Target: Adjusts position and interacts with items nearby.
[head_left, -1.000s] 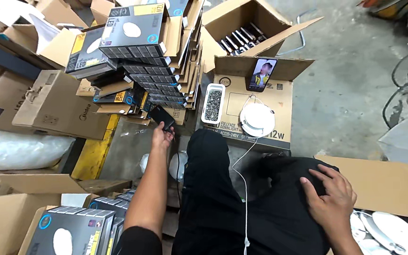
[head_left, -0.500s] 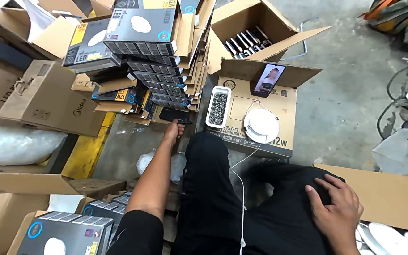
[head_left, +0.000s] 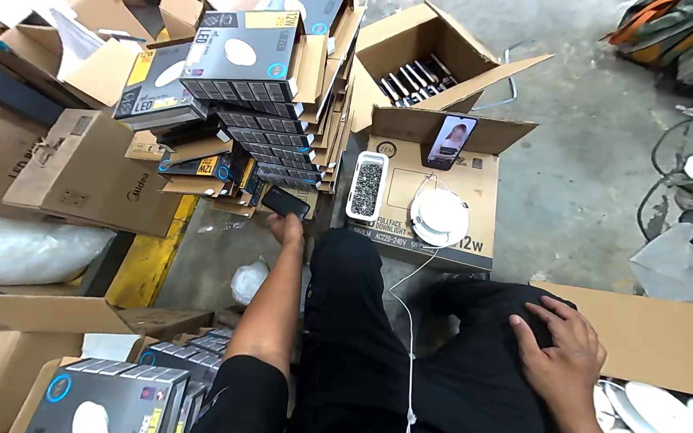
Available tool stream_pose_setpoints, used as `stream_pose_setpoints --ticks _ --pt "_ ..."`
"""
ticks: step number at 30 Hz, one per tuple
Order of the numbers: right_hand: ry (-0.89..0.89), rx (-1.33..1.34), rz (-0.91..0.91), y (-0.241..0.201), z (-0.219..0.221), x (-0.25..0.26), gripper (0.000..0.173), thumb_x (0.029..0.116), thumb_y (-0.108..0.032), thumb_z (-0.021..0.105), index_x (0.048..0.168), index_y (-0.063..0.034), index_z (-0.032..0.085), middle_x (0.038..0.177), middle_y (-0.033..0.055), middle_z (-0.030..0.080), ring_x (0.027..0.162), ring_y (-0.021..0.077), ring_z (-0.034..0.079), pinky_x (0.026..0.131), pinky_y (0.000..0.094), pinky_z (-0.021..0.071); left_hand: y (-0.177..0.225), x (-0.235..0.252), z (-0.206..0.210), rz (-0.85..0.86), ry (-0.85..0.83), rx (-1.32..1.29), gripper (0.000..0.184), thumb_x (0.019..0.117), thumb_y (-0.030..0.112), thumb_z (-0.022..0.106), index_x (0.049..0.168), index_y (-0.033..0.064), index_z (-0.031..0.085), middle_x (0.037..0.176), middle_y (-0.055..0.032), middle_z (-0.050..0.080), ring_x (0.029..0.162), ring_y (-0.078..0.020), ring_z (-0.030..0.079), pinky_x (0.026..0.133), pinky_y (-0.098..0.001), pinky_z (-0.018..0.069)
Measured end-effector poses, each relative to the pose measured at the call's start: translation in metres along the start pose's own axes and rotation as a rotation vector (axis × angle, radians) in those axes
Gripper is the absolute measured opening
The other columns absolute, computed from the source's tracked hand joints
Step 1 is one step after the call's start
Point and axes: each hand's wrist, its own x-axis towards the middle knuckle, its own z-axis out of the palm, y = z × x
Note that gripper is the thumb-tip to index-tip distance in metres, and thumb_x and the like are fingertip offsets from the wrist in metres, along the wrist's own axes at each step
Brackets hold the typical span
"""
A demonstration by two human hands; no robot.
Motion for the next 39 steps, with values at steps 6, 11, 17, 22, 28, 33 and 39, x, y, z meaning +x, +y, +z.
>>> stream_pose_setpoints --ticks 6,11,17,22,28,33,39 --pt "0.02 0.004 -0.001 0.008 -0.006 -0.005 0.056 0.0936 -0.055 0.054 0.109 -0.0062 0.077 0.134 0.0218 0.063 0.136 0.0435 0.049 0.11 0.0678 0.0276 0.018 0.0 0.015 0.067 -0.03 0.419 0.126 0.0668 0.037 0.095 0.16 0.0121 0.013 0.153 -0.0338 0.035 0.132 -0.0493 0.048 0.102 -0.0594 0.049" --pt "0.033 0.014 0.01 0.01 -0.006 -0.005 0.057 0.0936 -0.057 0.053 0.109 -0.0072 0.077 0.133 0.0214 0.064 0.136 0.0435 0.048 0.11 0.0674 0.0273 0.005 -0.013 -0.005 0.075 -0.101 -0.017 0.077 0.0921 0.016 0.065 0.157 0.011 0.023 0.117 -0.0231 0.061 0.087 -0.0307 0.064 0.069 -0.0472 0.0552" --pt "0.019 0.014 0.013 0.01 -0.007 -0.007 0.057 0.0937 -0.057 0.053 0.11 -0.0068 0.076 0.134 0.0224 0.063 0.137 0.0435 0.048 0.11 0.0668 0.0267 0.0 -0.034 -0.045 -0.177 -0.279 -0.746 0.047 0.1032 0.031 0.024 0.128 -0.0002 0.048 0.112 -0.0282 0.068 0.093 -0.0403 0.071 0.072 -0.0513 0.059" --pt "0.02 0.012 0.01 0.011 -0.007 -0.009 0.056 0.0932 -0.056 0.054 0.11 -0.0069 0.077 0.135 0.0227 0.062 0.136 0.044 0.048 0.111 0.0666 0.0265 0.012 -0.028 -0.033 -0.312 -0.248 -0.875 0.055 0.1039 0.047 0.025 0.136 0.0092 0.048 0.12 -0.0228 0.066 0.099 -0.0353 0.07 0.076 -0.051 0.058" --pt "0.029 0.018 0.019 0.011 -0.007 -0.011 0.057 0.0939 -0.056 0.053 0.11 -0.0066 0.076 0.135 0.0218 0.063 0.137 0.0436 0.047 0.111 0.0673 0.0261 0.01 -0.009 -0.007 -0.229 -0.142 -0.509 0.035 0.1058 0.024 0.038 0.135 0.0066 0.048 0.121 -0.0179 0.054 0.095 -0.0269 0.056 0.074 -0.0423 0.0495" --pt "0.027 0.012 0.035 0.011 -0.008 -0.013 0.056 0.0936 -0.055 0.053 0.109 -0.0069 0.076 0.136 0.0214 0.062 0.137 0.0437 0.047 0.111 0.067 0.0259 0.005 0.004 -0.011 -0.16 -0.184 -0.178 0.043 0.0996 0.005 0.05 0.142 0.0081 0.042 0.114 -0.02 0.056 0.081 -0.0269 0.06 0.064 -0.0389 0.0527" --pt "0.022 0.002 0.028 0.011 -0.008 -0.011 0.058 0.0929 -0.057 0.054 0.11 -0.007 0.076 0.135 0.0209 0.063 0.137 0.0424 0.048 0.112 0.0664 0.0264 -0.014 0.01 -0.048 -0.013 -0.285 -0.011 0.043 0.0941 0.003 0.047 0.135 0.0039 0.061 0.119 -0.0209 0.066 0.099 -0.0312 0.065 0.079 -0.0511 0.0547"
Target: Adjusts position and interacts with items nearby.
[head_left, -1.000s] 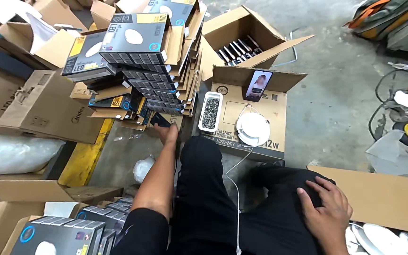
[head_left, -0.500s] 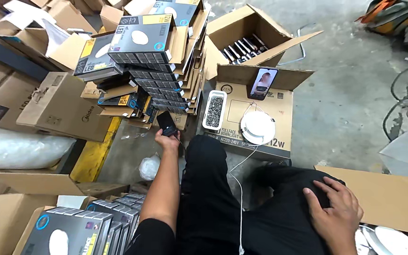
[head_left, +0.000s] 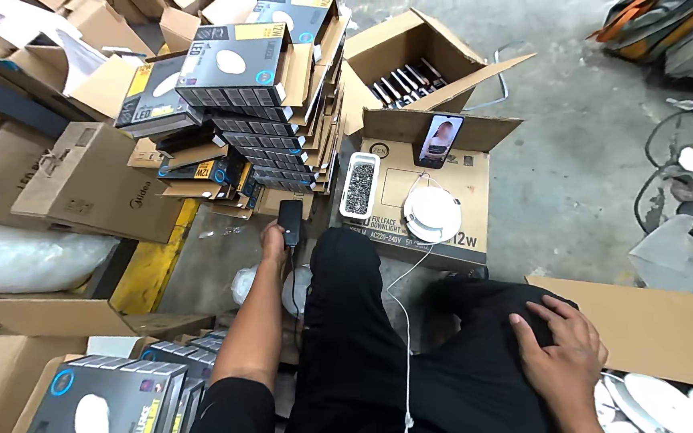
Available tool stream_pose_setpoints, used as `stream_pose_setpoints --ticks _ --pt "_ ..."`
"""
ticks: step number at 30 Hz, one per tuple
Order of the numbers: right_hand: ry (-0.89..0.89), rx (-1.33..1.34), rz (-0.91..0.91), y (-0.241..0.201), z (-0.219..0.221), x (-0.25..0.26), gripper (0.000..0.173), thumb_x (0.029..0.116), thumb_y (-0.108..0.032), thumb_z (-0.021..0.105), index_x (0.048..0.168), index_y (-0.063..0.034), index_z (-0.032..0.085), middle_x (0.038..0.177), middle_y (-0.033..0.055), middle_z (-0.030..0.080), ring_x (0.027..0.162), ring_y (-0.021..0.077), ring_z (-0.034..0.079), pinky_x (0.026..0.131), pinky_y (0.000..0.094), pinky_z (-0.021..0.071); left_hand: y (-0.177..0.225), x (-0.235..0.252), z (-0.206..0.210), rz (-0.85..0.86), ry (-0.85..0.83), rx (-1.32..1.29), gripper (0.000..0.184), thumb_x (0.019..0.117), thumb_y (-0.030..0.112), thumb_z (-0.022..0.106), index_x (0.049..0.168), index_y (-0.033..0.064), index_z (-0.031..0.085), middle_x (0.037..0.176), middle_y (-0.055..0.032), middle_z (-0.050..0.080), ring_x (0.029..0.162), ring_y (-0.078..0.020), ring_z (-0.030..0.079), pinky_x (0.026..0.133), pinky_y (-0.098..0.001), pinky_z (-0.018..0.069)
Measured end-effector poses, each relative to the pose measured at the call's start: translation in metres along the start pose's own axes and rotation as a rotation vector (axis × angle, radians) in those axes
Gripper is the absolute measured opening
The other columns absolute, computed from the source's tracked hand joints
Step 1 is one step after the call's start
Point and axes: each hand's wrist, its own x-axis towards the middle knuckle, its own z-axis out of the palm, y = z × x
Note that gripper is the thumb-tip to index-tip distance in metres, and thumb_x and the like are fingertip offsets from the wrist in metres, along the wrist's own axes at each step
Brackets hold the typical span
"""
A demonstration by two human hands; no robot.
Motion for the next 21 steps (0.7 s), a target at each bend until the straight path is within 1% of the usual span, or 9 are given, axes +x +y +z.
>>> stream_pose_setpoints --ticks 4,7,8,10,14,17,19,20,21 --pt "-0.02 -0.004 -0.007 -0.005 0.001 0.002 0.057 0.0929 -0.057 0.053 0.111 -0.0072 0.076 0.136 0.0197 0.062 0.138 0.0426 0.047 0.112 0.0674 0.0254 0.021 0.004 -0.004 0.056 -0.217 0.248 0.039 0.0967 0.005 0.047 0.132 0.003 0.064 0.123 -0.02 0.066 0.107 -0.0301 0.064 0.088 -0.0499 0.0526" --pt "-0.013 -0.011 -0.015 -0.004 0.001 0.003 0.056 0.093 -0.056 0.054 0.11 -0.0072 0.077 0.135 0.0191 0.064 0.138 0.0437 0.047 0.112 0.0678 0.0258 0.038 0.027 -0.002 0.206 -0.294 0.415 0.041 0.0939 0.003 0.057 0.134 0.006 0.064 0.13 -0.0182 0.065 0.115 -0.0318 0.064 0.094 -0.0537 0.0525" --pt "-0.012 -0.015 -0.012 -0.004 0.001 0.003 0.057 0.0932 -0.056 0.053 0.109 -0.0069 0.077 0.135 0.0193 0.064 0.138 0.0442 0.047 0.112 0.0678 0.0258 0.044 0.033 -0.001 0.26 -0.282 0.471 0.045 0.0915 0.001 0.062 0.136 0.0054 0.06 0.132 -0.0191 0.064 0.116 -0.0336 0.064 0.095 -0.0552 0.0523" --pt "-0.011 -0.014 -0.008 -0.004 0.0 0.002 0.057 0.0933 -0.056 0.053 0.11 -0.0069 0.076 0.135 0.0193 0.064 0.139 0.0447 0.046 0.112 0.068 0.0254 0.052 0.037 0.003 0.344 -0.225 0.565 0.05 0.0885 -0.001 0.067 0.137 0.0031 0.056 0.126 -0.0224 0.063 0.112 -0.0367 0.063 0.094 -0.0572 0.0511" --pt "-0.004 -0.017 0.002 -0.003 0.001 0.001 0.057 0.0934 -0.056 0.053 0.11 -0.0077 0.077 0.136 0.0188 0.064 0.139 0.0441 0.046 0.111 0.0678 0.026 0.049 0.036 0.011 0.463 -0.156 0.741 0.028 0.0933 0.003 0.063 0.121 0.0058 0.068 0.131 -0.0205 0.061 0.121 -0.0382 0.06 0.099 -0.0607 0.0489" --pt "-0.007 -0.021 0.003 -0.003 0.0 0.001 0.057 0.0934 -0.057 0.053 0.11 -0.0076 0.076 0.136 0.0179 0.064 0.139 0.0438 0.046 0.111 0.0678 0.0262 0.036 0.032 0.016 0.598 -0.098 0.863 0.023 0.0964 0.005 0.059 0.114 0.0071 0.073 0.137 -0.0184 0.058 0.129 -0.0373 0.055 0.105 -0.0587 0.0457" --pt "-0.011 -0.019 0.002 -0.003 0.001 0.001 0.057 0.0936 -0.057 0.053 0.11 -0.0081 0.077 0.136 0.0176 0.064 0.139 0.0436 0.046 0.111 0.0678 0.026 0.026 0.029 0.014 0.665 -0.079 0.915 0.026 0.0984 0.019 0.062 0.12 0.0082 0.072 0.141 -0.0182 0.057 0.135 -0.0385 0.049 0.11 -0.0598 0.0397" --pt "-0.012 -0.02 0.002 -0.003 0.001 0.001 0.057 0.0938 -0.057 0.052 0.11 -0.0085 0.077 0.136 0.0173 0.064 0.139 0.0434 0.046 0.111 0.0678 0.0261 0.022 0.027 0.011 0.689 -0.09 0.955 0.037 0.096 0.032 0.067 0.124 0.0088 0.07 0.143 -0.0173 0.056 0.137 -0.0385 0.047 0.112 -0.0609 0.0359" --pt "-0.01 -0.019 0.002 -0.003 0.001 0.002 0.056 0.0937 -0.057 0.053 0.11 -0.0085 0.077 0.136 0.0174 0.064 0.14 0.0434 0.046 0.111 0.0678 0.0261 0.021 0.025 0.009 0.701 -0.115 0.998 0.053 0.0901 0.045 0.073 0.129 0.0092 0.067 0.144 -0.0169 0.055 0.139 -0.0384 0.045 0.114 -0.0613 0.0334"
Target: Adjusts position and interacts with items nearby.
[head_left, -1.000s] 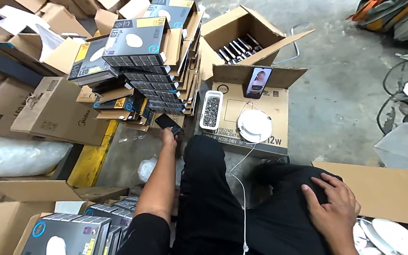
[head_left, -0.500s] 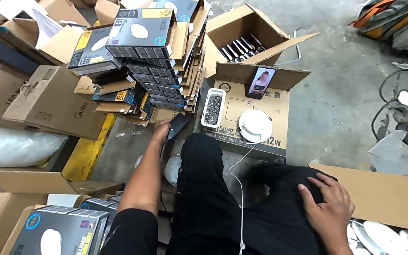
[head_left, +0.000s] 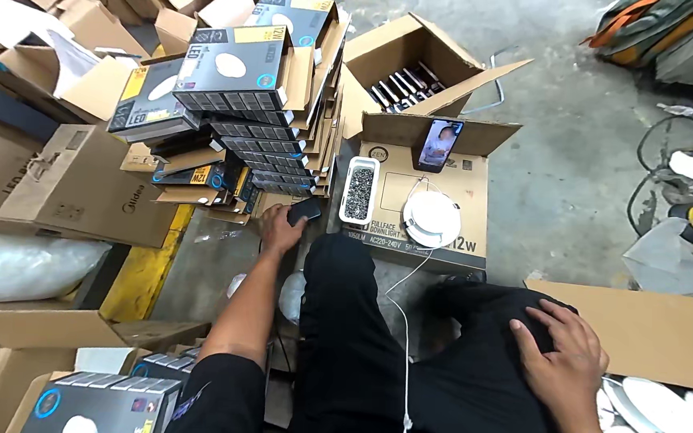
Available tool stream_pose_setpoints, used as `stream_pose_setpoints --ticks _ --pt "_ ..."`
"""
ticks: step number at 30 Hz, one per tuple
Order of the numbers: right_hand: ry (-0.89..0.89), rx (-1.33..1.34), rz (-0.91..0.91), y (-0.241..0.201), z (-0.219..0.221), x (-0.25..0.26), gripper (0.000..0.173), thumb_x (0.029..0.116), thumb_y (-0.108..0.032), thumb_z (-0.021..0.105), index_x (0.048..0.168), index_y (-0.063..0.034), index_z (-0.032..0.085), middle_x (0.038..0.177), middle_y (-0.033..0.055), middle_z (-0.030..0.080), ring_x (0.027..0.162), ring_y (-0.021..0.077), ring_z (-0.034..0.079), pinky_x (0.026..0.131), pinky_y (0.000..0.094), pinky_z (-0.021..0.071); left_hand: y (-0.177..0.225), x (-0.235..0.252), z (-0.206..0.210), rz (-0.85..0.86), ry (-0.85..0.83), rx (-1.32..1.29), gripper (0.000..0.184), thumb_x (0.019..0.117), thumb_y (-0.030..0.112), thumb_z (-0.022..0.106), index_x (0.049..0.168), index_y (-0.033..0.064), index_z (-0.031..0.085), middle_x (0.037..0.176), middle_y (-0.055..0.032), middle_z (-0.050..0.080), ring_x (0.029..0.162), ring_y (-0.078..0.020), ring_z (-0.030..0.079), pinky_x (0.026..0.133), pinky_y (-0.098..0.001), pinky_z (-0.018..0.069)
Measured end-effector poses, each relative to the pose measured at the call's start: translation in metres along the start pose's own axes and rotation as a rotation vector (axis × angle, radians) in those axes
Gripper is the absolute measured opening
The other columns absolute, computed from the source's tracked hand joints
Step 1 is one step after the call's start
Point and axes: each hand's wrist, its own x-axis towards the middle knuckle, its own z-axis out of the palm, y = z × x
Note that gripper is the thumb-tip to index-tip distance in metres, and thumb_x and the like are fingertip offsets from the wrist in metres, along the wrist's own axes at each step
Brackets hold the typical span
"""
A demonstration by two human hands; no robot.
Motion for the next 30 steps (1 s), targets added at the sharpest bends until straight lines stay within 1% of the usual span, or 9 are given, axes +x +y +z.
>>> stream_pose_setpoints --ticks 1,2,6,9,13,19,24,27,30 --pt "0.004 -0.002 -0.001 0.0 0.0 0.0 0.056 0.0937 -0.056 0.053 0.109 -0.0083 0.077 0.136 0.0174 0.064 0.139 0.0433 0.046 0.111 0.0677 0.0263 -0.002 -0.001 -0.001 0.027 -0.034 0.028 0.065 0.0844 0.051 0.078 0.133 0.0096 0.064 0.146 -0.0168 0.054 0.14 -0.0385 0.043 0.116 -0.0614 0.0317" --pt "0.007 -0.004 -0.001 0.0 0.0 0.0 0.056 0.0937 -0.056 0.053 0.109 -0.0084 0.077 0.136 0.0173 0.064 0.139 0.0434 0.046 0.111 0.0677 0.0264 -0.005 0.0 -0.004 0.057 -0.062 0.046 0.068 0.0825 0.05 0.081 0.135 0.0104 0.063 0.146 -0.017 0.054 0.14 -0.0387 0.044 0.116 -0.0615 0.0312" --pt "0.005 -0.004 0.004 0.001 -0.001 -0.001 0.057 0.0935 -0.058 0.053 0.11 -0.0086 0.077 0.136 0.0173 0.064 0.139 0.0433 0.046 0.111 0.0674 0.0265 -0.015 0.011 -0.023 0.084 -0.145 0.056 0.055 0.0869 0.03 0.081 0.137 0.0147 0.064 0.149 -0.019 0.051 0.142 -0.0418 0.042 0.113 -0.0643 0.0347" --pt "0.009 -0.007 0.012 0.0 -0.002 -0.002 0.057 0.0932 -0.058 0.053 0.109 -0.0091 0.077 0.136 0.0174 0.064 0.139 0.0432 0.046 0.111 0.0676 0.0265 -0.012 0.013 -0.032 -0.006 -0.087 0.112 0.049 0.086 0.015 0.079 0.133 0.0133 0.066 0.148 -0.0203 0.052 0.137 -0.0456 0.045 0.109 -0.0674 0.0375" --pt "0.016 -0.013 0.015 -0.004 0.0 -0.001 0.057 0.0931 -0.059 0.053 0.109 -0.0092 0.077 0.136 0.0177 0.064 0.139 0.0433 0.046 0.112 0.0677 0.0262 0.005 0.01 -0.035 -0.139 -0.049 0.157 0.06 0.0795 0.006 0.077 0.137 0.0112 0.061 0.147 -0.0242 0.05 0.13 -0.0486 0.05 0.102 -0.0683 0.0421" --pt "-0.001 -0.026 0.008 -0.013 0.007 0.003 0.058 0.0933 -0.059 0.051 0.109 -0.0096 0.077 0.136 0.0176 0.064 0.139 0.044 0.046 0.111 0.0684 0.0271 0.026 0.012 -0.044 -0.257 -0.033 0.026 0.067 0.0782 0.016 0.08 0.14 0.0103 0.056 0.143 -0.0274 0.051 0.125 -0.0482 0.055 0.096 -0.0697 0.0465" --pt "-0.013 -0.043 -0.02 -0.02 0.011 0.009 0.058 0.0929 -0.06 0.05 0.108 -0.0107 0.077 0.136 0.0169 0.064 0.138 0.0441 0.047 0.109 0.0684 0.0281 0.014 0.011 -0.042 -0.294 -0.184 0.121 0.082 0.0745 0.029 0.087 0.146 0.0113 0.05 0.152 -0.0263 0.043 0.133 -0.0498 0.047 0.103 -0.0705 0.0398" --pt "-0.019 -0.057 -0.025 -0.021 0.013 0.009 0.059 0.0933 -0.06 0.049 0.109 -0.0106 0.077 0.137 0.0171 0.063 0.139 0.0439 0.046 0.109 0.0684 0.0285 -0.002 0.012 -0.035 -0.234 -0.215 0.106 0.088 0.074 0.034 0.088 0.148 0.0094 0.046 0.142 -0.0235 0.054 0.131 -0.0463 0.05 0.105 -0.068 0.0406" --pt "-0.04 -0.065 -0.025 -0.021 0.013 0.01 0.059 0.0931 -0.06 0.05 0.11 -0.0111 0.077 0.138 0.017 0.063 0.139 0.044 0.046 0.11 0.0693 0.0271 -0.008 0.008 -0.032 -0.204 -0.176 0.117 0.09 0.0735 0.041 0.086 0.15 0.0122 0.047 0.139 -0.0228 0.056 0.126 -0.0452 0.055 0.1 -0.0664 0.0455"
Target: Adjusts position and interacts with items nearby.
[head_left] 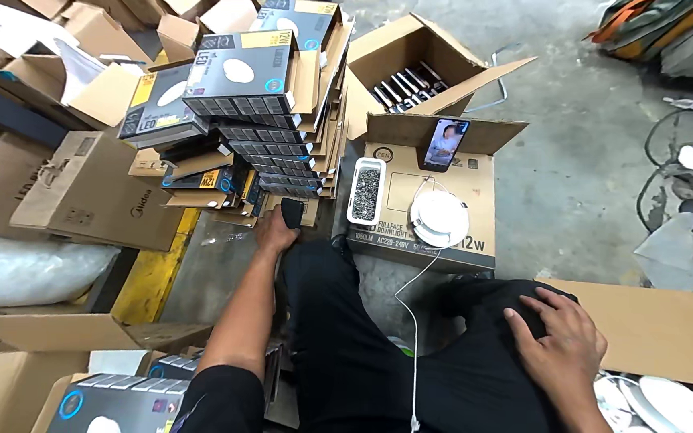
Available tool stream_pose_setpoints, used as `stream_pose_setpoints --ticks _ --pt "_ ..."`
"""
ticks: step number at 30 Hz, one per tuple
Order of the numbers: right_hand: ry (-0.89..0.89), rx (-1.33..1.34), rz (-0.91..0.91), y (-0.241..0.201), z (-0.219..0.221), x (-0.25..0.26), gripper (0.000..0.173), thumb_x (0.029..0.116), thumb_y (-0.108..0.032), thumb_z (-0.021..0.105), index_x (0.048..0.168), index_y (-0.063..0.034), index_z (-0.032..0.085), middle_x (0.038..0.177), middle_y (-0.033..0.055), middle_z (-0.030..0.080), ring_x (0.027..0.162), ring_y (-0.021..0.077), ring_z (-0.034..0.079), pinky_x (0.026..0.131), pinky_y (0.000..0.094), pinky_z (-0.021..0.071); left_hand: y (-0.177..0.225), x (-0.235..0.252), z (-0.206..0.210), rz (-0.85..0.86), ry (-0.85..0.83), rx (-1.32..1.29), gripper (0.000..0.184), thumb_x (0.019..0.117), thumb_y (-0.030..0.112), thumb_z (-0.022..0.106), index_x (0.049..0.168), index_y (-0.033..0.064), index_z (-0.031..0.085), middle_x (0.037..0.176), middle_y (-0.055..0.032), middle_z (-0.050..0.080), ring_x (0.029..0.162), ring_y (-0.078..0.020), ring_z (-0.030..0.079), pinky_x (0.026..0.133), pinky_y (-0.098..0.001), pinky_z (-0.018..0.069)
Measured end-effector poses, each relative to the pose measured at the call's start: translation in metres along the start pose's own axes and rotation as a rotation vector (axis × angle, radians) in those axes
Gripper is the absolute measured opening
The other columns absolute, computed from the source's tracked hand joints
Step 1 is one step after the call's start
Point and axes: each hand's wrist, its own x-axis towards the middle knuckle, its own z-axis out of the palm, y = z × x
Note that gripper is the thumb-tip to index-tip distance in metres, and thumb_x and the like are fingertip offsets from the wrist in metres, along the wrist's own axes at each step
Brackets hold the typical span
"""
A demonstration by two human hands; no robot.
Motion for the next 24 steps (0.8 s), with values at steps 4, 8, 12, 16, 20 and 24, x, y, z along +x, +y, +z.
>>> stream_pose_setpoints --ticks 4,8,12,16,20,24 --pt "-0.003 -0.001 -0.003 -0.001 0.001 0.002 0.059 0.0928 -0.06 0.05 0.11 -0.0102 0.076 0.137 0.0179 0.063 0.138 0.0451 0.046 0.109 0.0696 0.0274 0.004 -0.006 0.009 -0.099 0.029 -0.109 0.091 0.0736 0.042 0.084 0.151 0.0146 0.044 0.141 -0.0245 0.054 0.121 -0.0439 0.059 0.095 -0.0669 0.0488" --pt "0.0 0.003 -0.01 0.001 0.0 0.004 0.059 0.0925 -0.059 0.051 0.11 -0.0084 0.076 0.137 0.0194 0.063 0.137 0.0465 0.047 0.109 0.0703 0.0274 0.002 -0.006 0.02 -0.197 0.069 -0.445 0.078 0.0778 0.039 0.083 0.142 0.0075 0.051 0.125 -0.0221 0.065 0.116 -0.0382 0.064 0.096 -0.0631 0.0503" --pt "0.0 0.002 0.0 0.005 -0.003 0.002 0.059 0.0929 -0.059 0.051 0.11 -0.008 0.076 0.138 0.0194 0.062 0.138 0.046 0.046 0.109 0.0703 0.027 0.013 0.003 0.022 -0.37 0.137 -1.003 0.061 0.0847 0.024 0.08 0.135 0.0007 0.054 0.116 -0.0249 0.066 0.103 -0.0368 0.067 0.086 -0.056 0.0563" --pt "-0.006 -0.001 0.004 0.009 -0.006 0.001 0.061 0.0929 -0.06 0.05 0.111 -0.0082 0.076 0.138 0.0195 0.062 0.139 0.045 0.046 0.11 0.0697 0.0262 0.037 0.006 0.013 -0.515 0.273 -1.185 0.087 0.0842 0.023 0.081 0.153 0.0056 0.03 0.135 -0.027 0.055 0.116 -0.0403 0.06 0.09 -0.0595 0.0531" --pt "0.009 0.007 0.009 0.015 -0.009 -0.002 0.06 0.0929 -0.059 0.051 0.11 -0.0077 0.076 0.137 0.0207 0.062 0.138 0.0454 0.046 0.11 0.0697 0.0255 0.045 0.007 0.02 -0.625 0.296 -1.325 0.079 0.0915 0.025 0.077 0.153 0.0129 0.029 0.125 -0.0251 0.056 0.087 -0.0339 0.063 0.065 -0.0479 0.0558" --pt "0.025 0.011 0.023 0.019 -0.011 -0.007 0.059 0.093 -0.059 0.052 0.11 -0.0078 0.076 0.137 0.0211 0.062 0.139 0.0441 0.046 0.11 0.0684 0.0262 0.042 -0.011 0.034 -0.675 0.306 -1.455 0.048 0.1 0.026 0.065 0.139 0.0053 0.045 0.105 -0.0201 0.058 0.078 -0.0282 0.061 0.067 -0.0431 0.0558"
